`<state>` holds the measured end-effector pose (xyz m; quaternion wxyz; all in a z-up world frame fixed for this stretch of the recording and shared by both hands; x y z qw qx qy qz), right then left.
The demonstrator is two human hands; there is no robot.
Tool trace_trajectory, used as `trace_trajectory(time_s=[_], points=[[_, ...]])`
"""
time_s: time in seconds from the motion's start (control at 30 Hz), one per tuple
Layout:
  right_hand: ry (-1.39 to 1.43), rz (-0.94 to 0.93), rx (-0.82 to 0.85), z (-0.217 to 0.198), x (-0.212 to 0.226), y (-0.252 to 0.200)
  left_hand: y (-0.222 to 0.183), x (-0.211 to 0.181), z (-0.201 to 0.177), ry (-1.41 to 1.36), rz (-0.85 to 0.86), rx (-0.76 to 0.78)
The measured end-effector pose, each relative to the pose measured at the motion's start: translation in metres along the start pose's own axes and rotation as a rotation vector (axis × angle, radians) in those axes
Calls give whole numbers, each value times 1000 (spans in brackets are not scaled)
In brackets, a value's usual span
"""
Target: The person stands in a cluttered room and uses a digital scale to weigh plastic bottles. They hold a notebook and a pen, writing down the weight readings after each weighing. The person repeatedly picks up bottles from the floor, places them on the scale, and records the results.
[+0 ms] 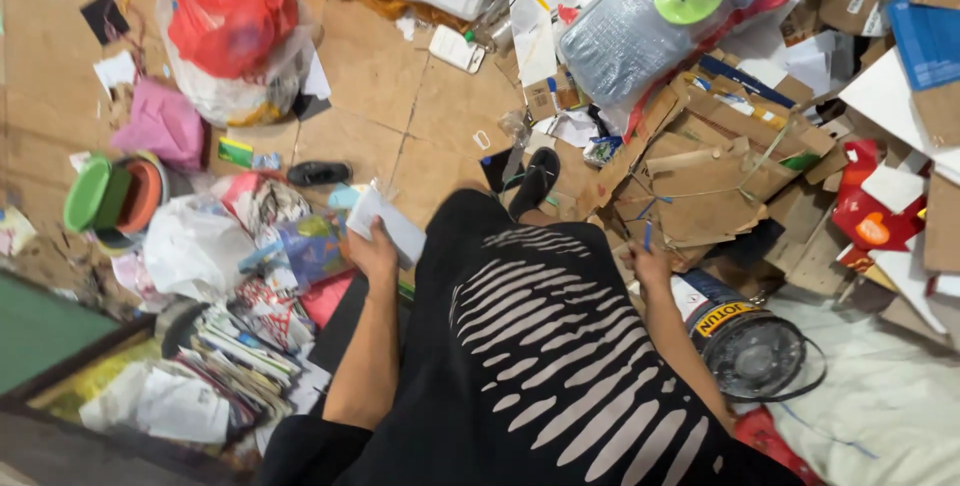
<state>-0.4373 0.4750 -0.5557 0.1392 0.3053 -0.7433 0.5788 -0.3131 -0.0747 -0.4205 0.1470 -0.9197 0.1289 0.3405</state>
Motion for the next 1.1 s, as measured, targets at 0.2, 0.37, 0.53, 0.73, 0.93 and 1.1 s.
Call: trace_trajectory(time_s=[0.2,0.37,0.53,0.73,0.93,1.1], points=[[-232,-203,68,-7,75,39,3,-68,6,124,-39,30],[-92,-2,-1,-14,116,41,15,-64,18,266,0,85],[-16,64,-54,5,129,47,70,-51,31,230,-69,178],[61,146,-182,107,206,13,204,-84,55,301,-69,402],[-274,20,-196,216,277,-10,389,-144,123,237,236,587],[-23,-36,-109,266,307,-28,484,-236,206,252,243,740]])
Point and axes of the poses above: each hand's wrist, its own y-axis towards the middle knuckle, its own z-axis out of the palm, x = y × z, the point moved 2 cm from there along y, towards the middle knuckle, and after that the axes turned 4 degrees about -z, right-handed, at the moved point
